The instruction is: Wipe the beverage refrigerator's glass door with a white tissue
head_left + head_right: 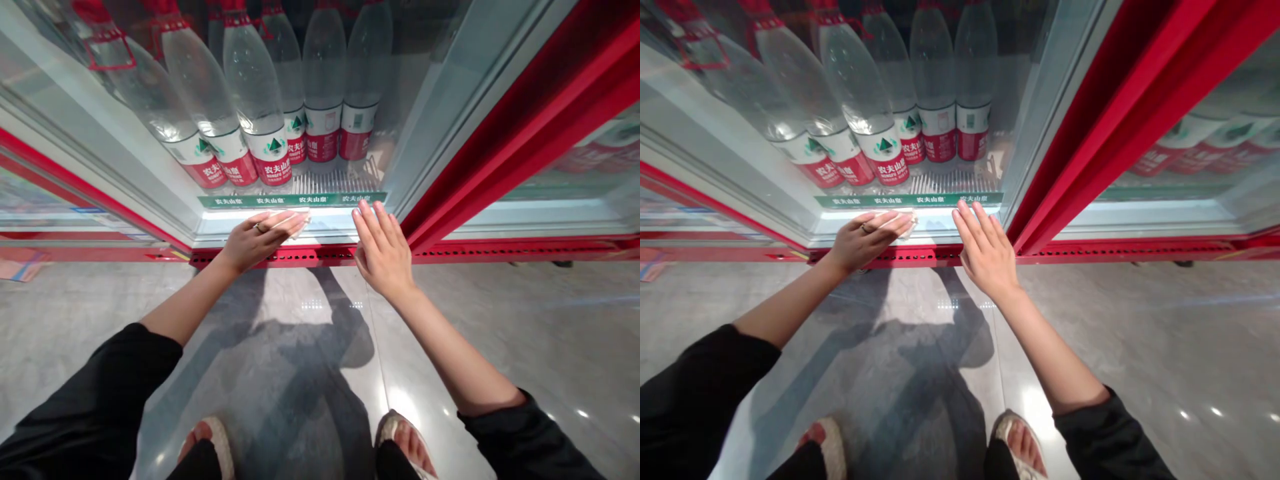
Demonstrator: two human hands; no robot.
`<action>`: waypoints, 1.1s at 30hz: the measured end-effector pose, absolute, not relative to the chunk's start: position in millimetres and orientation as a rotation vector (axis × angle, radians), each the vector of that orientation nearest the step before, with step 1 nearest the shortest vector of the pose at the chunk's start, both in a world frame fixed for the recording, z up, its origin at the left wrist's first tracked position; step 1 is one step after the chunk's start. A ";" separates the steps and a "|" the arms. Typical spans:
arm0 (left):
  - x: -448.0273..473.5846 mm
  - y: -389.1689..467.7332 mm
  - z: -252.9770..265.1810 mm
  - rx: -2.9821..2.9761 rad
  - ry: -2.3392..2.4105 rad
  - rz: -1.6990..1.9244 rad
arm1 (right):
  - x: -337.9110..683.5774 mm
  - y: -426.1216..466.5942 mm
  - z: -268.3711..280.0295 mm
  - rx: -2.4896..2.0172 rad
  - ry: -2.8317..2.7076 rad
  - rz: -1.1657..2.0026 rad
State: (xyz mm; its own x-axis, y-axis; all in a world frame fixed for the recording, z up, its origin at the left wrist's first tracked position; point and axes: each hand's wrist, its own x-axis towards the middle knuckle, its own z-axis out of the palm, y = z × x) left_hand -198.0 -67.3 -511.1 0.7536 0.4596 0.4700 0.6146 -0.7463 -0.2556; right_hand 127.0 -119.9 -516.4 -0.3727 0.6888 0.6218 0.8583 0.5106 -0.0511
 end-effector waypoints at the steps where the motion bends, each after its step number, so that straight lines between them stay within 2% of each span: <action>1: -201.9 -67.2 -509.7 -2.536 -0.851 -0.578 | 130.0 -121.8 -516.9 -1.255 -2.161 -0.379; 5: -174.9 -66.8 -505.4 -2.463 -0.996 -0.693 | 134.2 -126.0 -523.9 -1.266 -2.159 -0.375; 8: -148.9 -65.6 -504.1 -2.539 -0.943 -0.559 | 128.2 -124.9 -526.6 -1.266 -2.179 -0.334; 13: -177.4 -63.8 -502.6 -2.550 -0.824 -0.523 | 126.1 -124.2 -520.5 -1.259 -2.203 -0.339; 19: -175.9 -63.5 -496.6 -2.223 -0.934 -0.703 | 134.9 -125.8 -525.6 -1.257 -2.155 -0.363; 23: -151.0 -65.6 -496.8 -2.362 -0.889 -0.543 | 124.8 -122.6 -526.3 -1.248 -2.157 -0.327; 28: -194.5 -68.8 -502.9 -2.423 -0.787 -0.469 | 117.3 -123.3 -514.4 -1.226 -2.172 -0.343; 33: -210.2 -68.0 -510.5 -2.214 -0.996 -0.680 | 121.7 -129.2 -518.7 -1.233 -2.145 -0.301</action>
